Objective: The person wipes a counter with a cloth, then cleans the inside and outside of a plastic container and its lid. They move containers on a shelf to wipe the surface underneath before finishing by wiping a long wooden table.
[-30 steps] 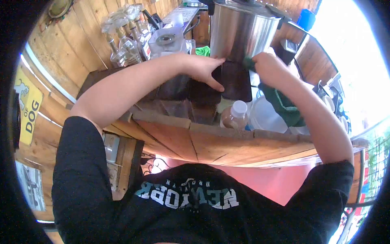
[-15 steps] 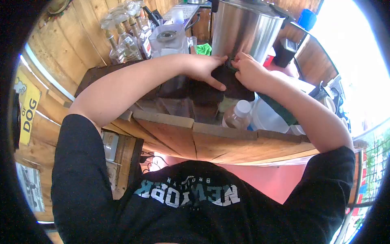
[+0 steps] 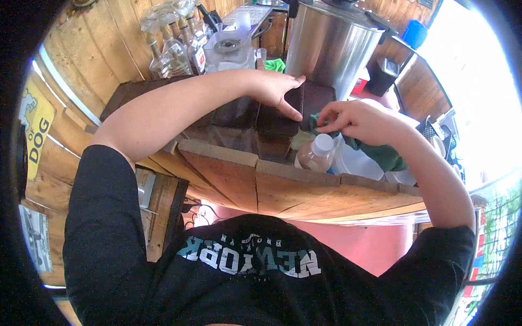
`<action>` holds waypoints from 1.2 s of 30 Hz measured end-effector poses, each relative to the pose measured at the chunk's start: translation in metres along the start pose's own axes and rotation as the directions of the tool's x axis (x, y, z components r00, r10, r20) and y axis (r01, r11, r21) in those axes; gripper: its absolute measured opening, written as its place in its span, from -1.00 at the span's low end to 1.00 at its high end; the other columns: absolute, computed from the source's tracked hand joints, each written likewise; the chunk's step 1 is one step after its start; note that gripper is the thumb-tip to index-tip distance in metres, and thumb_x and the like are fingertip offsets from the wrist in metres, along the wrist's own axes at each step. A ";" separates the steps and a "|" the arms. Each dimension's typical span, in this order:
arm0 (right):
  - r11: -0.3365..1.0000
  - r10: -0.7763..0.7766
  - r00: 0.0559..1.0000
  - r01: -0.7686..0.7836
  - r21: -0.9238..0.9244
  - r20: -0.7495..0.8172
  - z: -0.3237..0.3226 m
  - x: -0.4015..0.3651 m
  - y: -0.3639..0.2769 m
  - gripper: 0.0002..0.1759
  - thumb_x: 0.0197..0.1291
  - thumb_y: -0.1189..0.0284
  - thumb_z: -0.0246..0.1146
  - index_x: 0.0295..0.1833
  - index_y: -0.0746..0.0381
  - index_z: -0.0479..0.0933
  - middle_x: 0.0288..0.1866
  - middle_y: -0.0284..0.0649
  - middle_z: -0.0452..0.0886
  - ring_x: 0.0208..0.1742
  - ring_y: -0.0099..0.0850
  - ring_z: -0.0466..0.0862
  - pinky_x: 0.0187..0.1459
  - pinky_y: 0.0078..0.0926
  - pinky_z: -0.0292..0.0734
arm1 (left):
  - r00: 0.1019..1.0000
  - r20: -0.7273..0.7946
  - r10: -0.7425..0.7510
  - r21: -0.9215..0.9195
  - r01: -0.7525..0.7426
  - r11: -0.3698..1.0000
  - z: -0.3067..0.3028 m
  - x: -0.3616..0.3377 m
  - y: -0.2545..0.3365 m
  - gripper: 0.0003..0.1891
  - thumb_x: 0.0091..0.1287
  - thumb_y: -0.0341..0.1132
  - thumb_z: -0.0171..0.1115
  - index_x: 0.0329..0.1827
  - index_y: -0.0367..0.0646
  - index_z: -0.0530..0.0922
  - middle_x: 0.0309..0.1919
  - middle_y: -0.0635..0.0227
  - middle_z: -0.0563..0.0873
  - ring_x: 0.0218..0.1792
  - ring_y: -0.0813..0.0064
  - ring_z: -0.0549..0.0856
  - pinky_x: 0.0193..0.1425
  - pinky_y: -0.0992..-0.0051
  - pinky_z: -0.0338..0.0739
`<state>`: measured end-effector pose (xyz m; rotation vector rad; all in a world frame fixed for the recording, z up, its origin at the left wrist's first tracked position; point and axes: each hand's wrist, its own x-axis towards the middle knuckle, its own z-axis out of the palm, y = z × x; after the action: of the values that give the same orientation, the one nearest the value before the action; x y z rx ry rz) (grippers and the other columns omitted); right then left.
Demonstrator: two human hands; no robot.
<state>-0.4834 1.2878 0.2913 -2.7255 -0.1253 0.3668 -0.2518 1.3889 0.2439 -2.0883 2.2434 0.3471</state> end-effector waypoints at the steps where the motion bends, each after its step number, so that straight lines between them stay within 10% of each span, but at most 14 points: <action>1: 1.000 -0.009 1.000 0.009 -0.025 -0.017 -0.001 -0.005 0.007 -0.45 -0.02 0.77 0.00 0.09 0.21 0.61 0.08 -0.16 0.54 0.09 -0.27 0.57 0.24 -0.43 0.36 | 1.000 0.006 0.006 -0.012 -0.006 1.000 -0.001 -0.001 0.000 0.33 -0.02 0.52 0.19 0.47 -0.52 -0.06 0.42 -0.17 0.21 0.42 0.06 0.29 0.46 0.35 0.23; 9: 0.972 0.123 0.875 -0.202 -0.122 -0.467 -0.003 0.024 0.047 -0.52 0.00 0.74 -0.02 0.06 0.35 0.59 0.08 -0.01 0.53 0.12 -0.09 0.55 0.19 -0.35 0.43 | 0.999 0.030 -0.024 -0.041 0.026 0.999 -0.007 -0.004 0.008 0.27 0.02 0.41 0.27 0.46 -0.53 -0.04 0.44 -0.15 0.19 0.42 0.08 0.29 0.46 0.39 0.21; 13: 0.795 0.296 0.917 -0.392 -0.463 -0.269 0.004 0.061 0.053 -0.56 0.01 0.66 0.04 0.04 0.35 0.59 0.01 0.08 0.52 0.08 -0.01 0.55 0.19 -0.29 0.43 | 0.999 -0.031 -0.035 -0.068 0.032 0.997 -0.004 -0.006 0.009 0.27 0.00 0.38 0.32 0.46 -0.53 -0.05 0.44 -0.16 0.18 0.42 0.09 0.29 0.47 0.40 0.19; 20: 0.959 -0.006 0.874 -0.133 -0.250 -0.487 0.022 0.076 0.054 -0.55 0.01 0.65 0.07 0.09 0.37 0.55 0.08 0.03 0.47 0.16 -0.07 0.50 0.23 -0.29 0.39 | 0.997 0.060 -0.038 -0.178 0.049 0.983 -0.008 -0.004 0.008 0.31 -0.07 0.38 0.36 0.47 -0.50 -0.05 0.38 -0.17 0.29 0.38 0.06 0.35 0.44 0.36 0.22; 26: 0.907 0.045 0.913 -0.207 -0.366 -0.405 0.021 0.071 0.043 -0.41 0.02 0.71 0.01 0.25 0.30 0.45 0.19 0.00 0.39 0.27 -0.08 0.43 0.31 -0.34 0.33 | 0.996 0.033 -0.080 -0.078 0.083 0.994 -0.010 -0.008 0.014 0.29 -0.06 0.39 0.35 0.49 -0.42 -0.04 0.36 -0.13 0.34 0.37 0.09 0.38 0.41 0.30 0.25; 32: 0.893 -0.171 0.951 0.039 -0.448 -0.259 0.016 0.051 0.052 -0.35 0.01 0.76 -0.01 0.30 0.23 0.42 0.35 -0.07 0.31 0.35 -0.13 0.38 0.32 -0.36 0.32 | 0.995 0.087 -0.045 -0.092 0.053 0.994 -0.003 0.004 0.003 0.28 0.00 0.44 0.25 0.49 -0.44 -0.07 0.47 -0.11 0.14 0.45 0.12 0.26 0.48 0.33 0.17; 36: 0.977 0.053 0.997 -0.062 -0.205 -0.051 0.000 0.010 -0.010 -0.41 -0.02 0.77 -0.02 0.18 0.26 0.52 0.28 -0.12 0.44 0.31 -0.21 0.44 0.32 -0.40 0.34 | 1.000 -0.006 -0.029 -0.024 0.029 0.999 -0.002 0.001 0.001 0.39 -0.09 0.54 0.23 0.47 -0.53 -0.09 0.44 -0.15 0.18 0.43 0.07 0.28 0.45 0.35 0.22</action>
<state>-0.4744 1.2979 0.2928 -2.9456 -0.0760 0.3237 -0.2525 1.3874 0.2456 -2.1345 2.2207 0.3683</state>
